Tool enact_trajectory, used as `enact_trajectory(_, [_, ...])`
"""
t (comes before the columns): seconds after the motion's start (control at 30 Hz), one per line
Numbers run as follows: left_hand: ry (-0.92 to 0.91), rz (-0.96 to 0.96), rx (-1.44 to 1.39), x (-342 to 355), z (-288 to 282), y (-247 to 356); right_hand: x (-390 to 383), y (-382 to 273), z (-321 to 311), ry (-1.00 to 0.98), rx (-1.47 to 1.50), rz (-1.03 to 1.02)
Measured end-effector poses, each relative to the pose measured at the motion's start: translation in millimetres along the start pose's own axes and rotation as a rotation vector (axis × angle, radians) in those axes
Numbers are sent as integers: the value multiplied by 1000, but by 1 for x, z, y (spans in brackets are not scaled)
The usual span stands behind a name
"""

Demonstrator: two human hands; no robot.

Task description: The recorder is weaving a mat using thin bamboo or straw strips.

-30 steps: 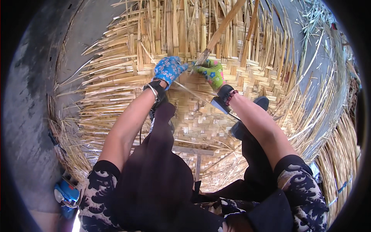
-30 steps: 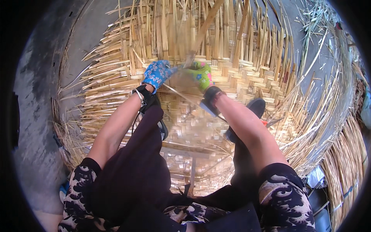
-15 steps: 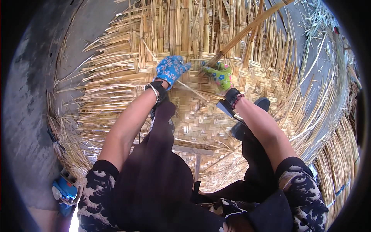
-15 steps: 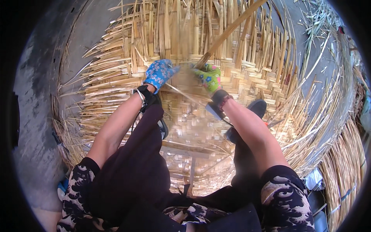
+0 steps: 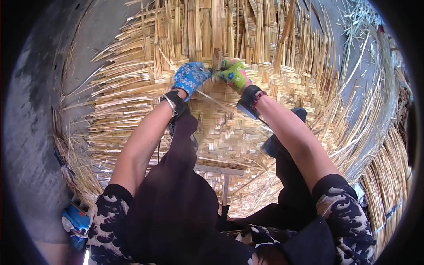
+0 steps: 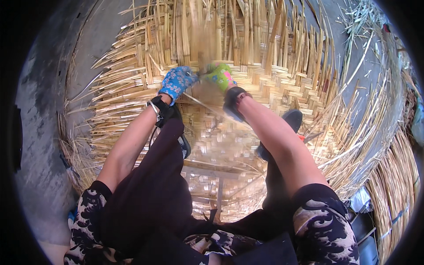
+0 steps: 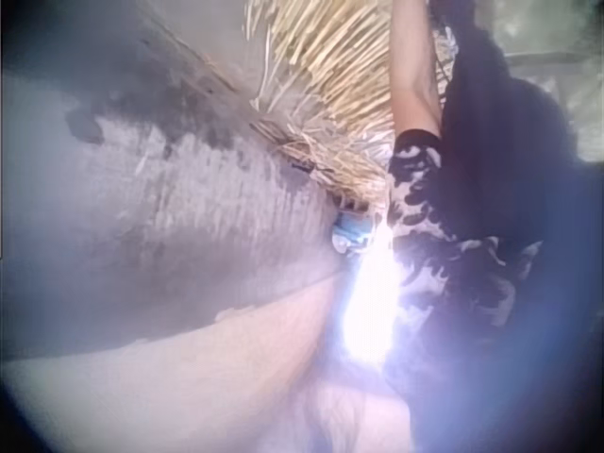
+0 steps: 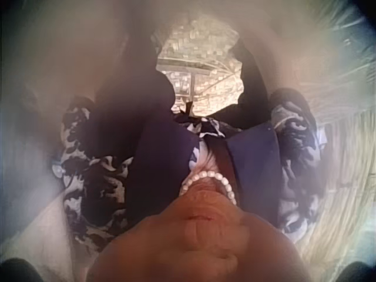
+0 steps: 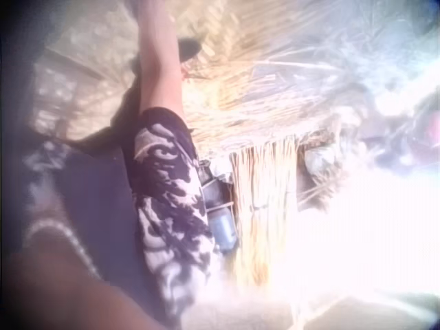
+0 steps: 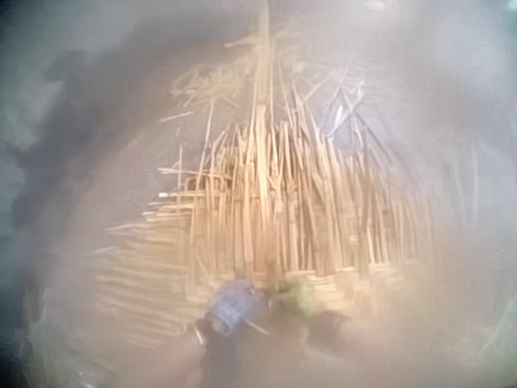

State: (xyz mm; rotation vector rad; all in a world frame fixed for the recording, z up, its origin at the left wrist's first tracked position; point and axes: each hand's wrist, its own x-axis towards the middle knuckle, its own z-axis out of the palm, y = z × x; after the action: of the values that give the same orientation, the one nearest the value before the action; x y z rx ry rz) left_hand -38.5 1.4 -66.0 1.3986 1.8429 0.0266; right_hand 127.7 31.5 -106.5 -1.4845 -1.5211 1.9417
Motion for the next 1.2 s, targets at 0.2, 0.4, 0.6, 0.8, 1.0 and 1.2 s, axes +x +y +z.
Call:
enact_trajectory(0.2, [-123,5,-233,6,-5,-8,-11,13,2,207,351,115])
enact_trajectory(0.4, [-124,-45,-261,4,-5,-8,-29,17,-9,209,504,151])
enact_trajectory(0.6, [47,79,-250,-3,5,-1,-28,16,-4,275,405,176])
enact_trajectory(0.8, [92,397,-34,-14,24,6,-36,7,-16,181,551,117])
enact_trajectory(1.0, [-14,346,-499,-2,10,19,-32,-6,-18,70,119,28])
enact_trajectory(1.2, [-215,166,-787,-8,-2,25,-33,6,-16,-91,-308,-204])
